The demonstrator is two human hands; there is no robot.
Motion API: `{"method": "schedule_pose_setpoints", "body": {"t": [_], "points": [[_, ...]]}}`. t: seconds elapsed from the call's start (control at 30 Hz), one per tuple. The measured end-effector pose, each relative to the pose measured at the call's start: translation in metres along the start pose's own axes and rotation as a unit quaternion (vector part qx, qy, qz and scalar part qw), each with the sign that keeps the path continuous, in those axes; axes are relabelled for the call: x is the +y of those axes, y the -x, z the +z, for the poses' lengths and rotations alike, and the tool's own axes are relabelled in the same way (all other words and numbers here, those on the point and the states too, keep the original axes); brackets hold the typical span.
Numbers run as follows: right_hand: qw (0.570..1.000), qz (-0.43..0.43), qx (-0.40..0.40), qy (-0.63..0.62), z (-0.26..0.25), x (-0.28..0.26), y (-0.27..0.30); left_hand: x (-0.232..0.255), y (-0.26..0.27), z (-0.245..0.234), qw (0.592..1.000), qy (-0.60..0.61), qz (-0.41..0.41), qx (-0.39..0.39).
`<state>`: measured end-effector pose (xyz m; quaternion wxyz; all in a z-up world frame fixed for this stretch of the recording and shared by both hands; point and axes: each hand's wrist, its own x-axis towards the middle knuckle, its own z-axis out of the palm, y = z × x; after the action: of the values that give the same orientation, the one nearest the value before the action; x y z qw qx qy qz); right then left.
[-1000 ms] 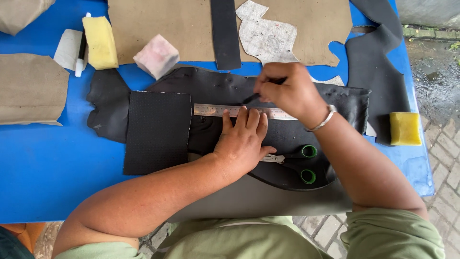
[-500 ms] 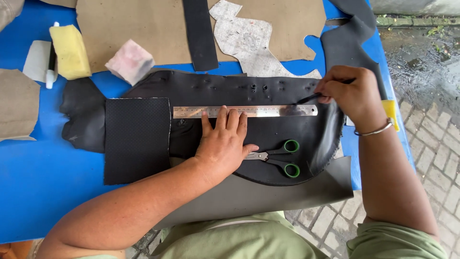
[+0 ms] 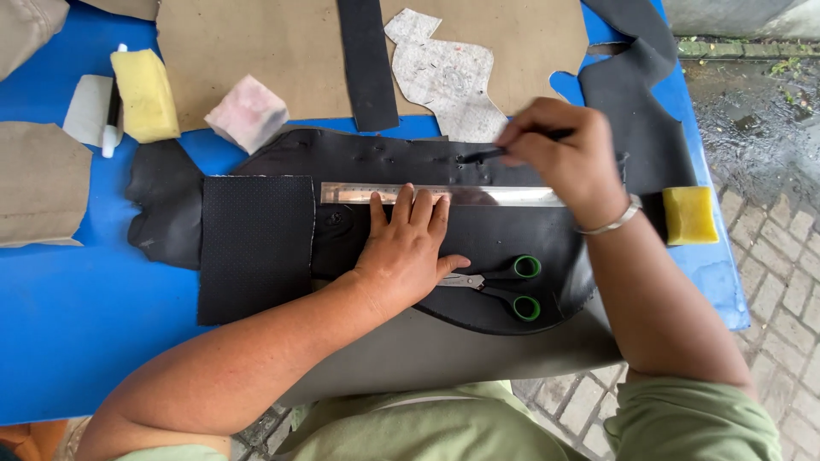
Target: Marking points on a piece of leather using a ruler and a pen for layout
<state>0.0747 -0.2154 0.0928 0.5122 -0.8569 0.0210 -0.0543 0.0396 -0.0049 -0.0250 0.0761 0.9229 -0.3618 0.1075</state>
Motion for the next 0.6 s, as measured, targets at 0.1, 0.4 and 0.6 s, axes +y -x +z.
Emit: {"method": "schedule_pose_setpoints", "body": {"t": [0.1, 0.4, 0.6], "points": [[0.994, -0.044, -0.057, -0.086, 0.047, -0.011, -0.015, -0.001, 0.0, 0.005, 1.0, 0.014, 0.002, 0.022], [0.978, -0.093, -0.141, -0.123, 0.126, -0.014, -0.042, 0.003, 0.0, 0.006, 0.999, 0.014, -0.027, 0.028], [0.975, -0.073, -0.168, -0.123, 0.109, -0.001, -0.045, 0.0, 0.0, 0.005, 1.0, -0.001, -0.013, -0.006]]}}
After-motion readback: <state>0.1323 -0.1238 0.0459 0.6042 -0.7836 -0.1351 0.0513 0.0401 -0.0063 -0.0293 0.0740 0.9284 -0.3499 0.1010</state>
